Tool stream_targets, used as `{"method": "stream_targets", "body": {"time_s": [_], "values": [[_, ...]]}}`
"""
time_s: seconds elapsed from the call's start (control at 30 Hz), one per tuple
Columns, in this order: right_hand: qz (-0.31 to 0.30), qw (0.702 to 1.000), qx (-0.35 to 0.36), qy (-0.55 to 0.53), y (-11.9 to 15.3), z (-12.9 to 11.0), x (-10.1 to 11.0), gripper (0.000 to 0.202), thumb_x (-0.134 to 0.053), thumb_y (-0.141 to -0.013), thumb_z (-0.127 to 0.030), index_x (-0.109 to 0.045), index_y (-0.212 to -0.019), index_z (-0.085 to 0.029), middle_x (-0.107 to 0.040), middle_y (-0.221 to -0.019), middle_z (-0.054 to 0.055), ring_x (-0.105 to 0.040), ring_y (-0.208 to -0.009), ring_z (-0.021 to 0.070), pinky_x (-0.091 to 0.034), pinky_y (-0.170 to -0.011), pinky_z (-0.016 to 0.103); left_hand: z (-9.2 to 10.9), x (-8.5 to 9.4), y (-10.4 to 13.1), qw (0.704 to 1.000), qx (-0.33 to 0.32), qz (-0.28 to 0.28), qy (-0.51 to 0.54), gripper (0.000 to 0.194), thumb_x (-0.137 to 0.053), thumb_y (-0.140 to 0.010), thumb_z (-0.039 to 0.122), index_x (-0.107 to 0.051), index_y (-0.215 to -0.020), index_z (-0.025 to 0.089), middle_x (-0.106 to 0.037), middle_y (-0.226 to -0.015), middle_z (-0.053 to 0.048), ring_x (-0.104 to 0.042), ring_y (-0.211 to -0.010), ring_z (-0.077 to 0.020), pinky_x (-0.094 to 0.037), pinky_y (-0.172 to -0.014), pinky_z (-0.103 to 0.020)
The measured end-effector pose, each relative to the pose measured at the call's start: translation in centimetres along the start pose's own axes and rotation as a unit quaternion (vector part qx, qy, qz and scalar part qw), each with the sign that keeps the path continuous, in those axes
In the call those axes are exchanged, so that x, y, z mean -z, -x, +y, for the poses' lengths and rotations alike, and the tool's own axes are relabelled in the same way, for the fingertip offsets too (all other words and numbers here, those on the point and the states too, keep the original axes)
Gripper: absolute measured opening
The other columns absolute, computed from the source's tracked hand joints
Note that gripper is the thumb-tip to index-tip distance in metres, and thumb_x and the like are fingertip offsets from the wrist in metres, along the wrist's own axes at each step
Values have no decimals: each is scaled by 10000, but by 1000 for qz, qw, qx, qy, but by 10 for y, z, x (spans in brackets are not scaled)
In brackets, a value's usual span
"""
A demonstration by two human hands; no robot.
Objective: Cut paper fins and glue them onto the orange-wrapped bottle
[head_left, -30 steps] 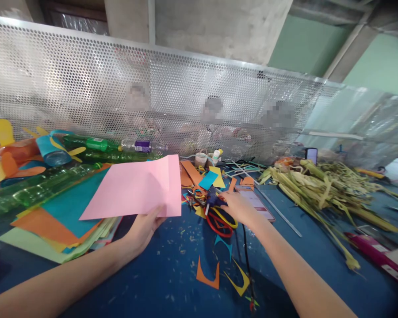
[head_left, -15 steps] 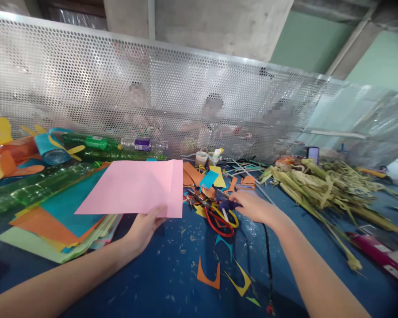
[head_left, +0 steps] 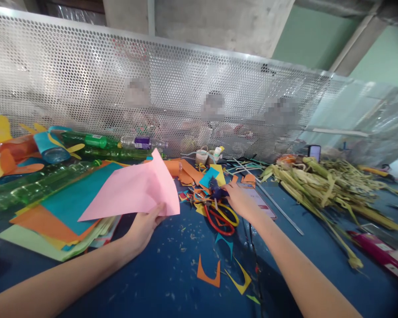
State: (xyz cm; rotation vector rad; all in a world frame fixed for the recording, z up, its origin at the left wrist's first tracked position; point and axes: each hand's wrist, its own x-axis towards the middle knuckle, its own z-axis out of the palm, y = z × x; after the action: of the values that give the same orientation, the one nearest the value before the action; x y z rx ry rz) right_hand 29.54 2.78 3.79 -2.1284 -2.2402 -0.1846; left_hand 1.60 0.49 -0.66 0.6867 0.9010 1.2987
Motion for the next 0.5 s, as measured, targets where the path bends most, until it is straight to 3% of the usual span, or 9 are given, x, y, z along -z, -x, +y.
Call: {"method": "stream_targets", "body": {"time_s": [0.1,0.23,0.37,0.5], "values": [[-1,1000,5,4,7,-9,11,215,-464,-827,-173,-547,-1021,-132,-556,-1077,150,-514,-1017,257,-380,-830,327,-1,2,-1,999,-31,-8,-9,373,-688,-699,179,-583,-1057,155,-627,-1088,-99,-612,-942,-199,-527,-796,-299],[-73,997,28,2,21,-27,17,169,-503,-802,-275,-620,-789,-154,-652,-831,113,-615,-797,234,-432,-695,297,1,3,-4,998,-57,1,-40,405,-688,-699,200,-573,-1085,153,-603,-1137,-110,-581,-1015,-222,-510,-833,-320],[-121,992,34,8,32,-39,15,217,-566,-713,-196,-625,-893,-90,-642,-937,194,-613,-872,290,-434,-729,326,5,4,-9,996,-67,4,-54,431,-678,-703,208,-554,-1114,170,-589,-1161,-102,-561,-1048,-238,-503,-837,-334],[-148,988,34,-12,34,-45,14,328,-593,-663,-178,-602,-979,-93,-634,-983,183,-610,-899,283,-435,-731,310,7,7,-14,996,-71,-6,-48,414,-661,-716,229,-550,-1114,200,-575,-1183,-84,-562,-1042,-238,-511,-815,-335]]}}
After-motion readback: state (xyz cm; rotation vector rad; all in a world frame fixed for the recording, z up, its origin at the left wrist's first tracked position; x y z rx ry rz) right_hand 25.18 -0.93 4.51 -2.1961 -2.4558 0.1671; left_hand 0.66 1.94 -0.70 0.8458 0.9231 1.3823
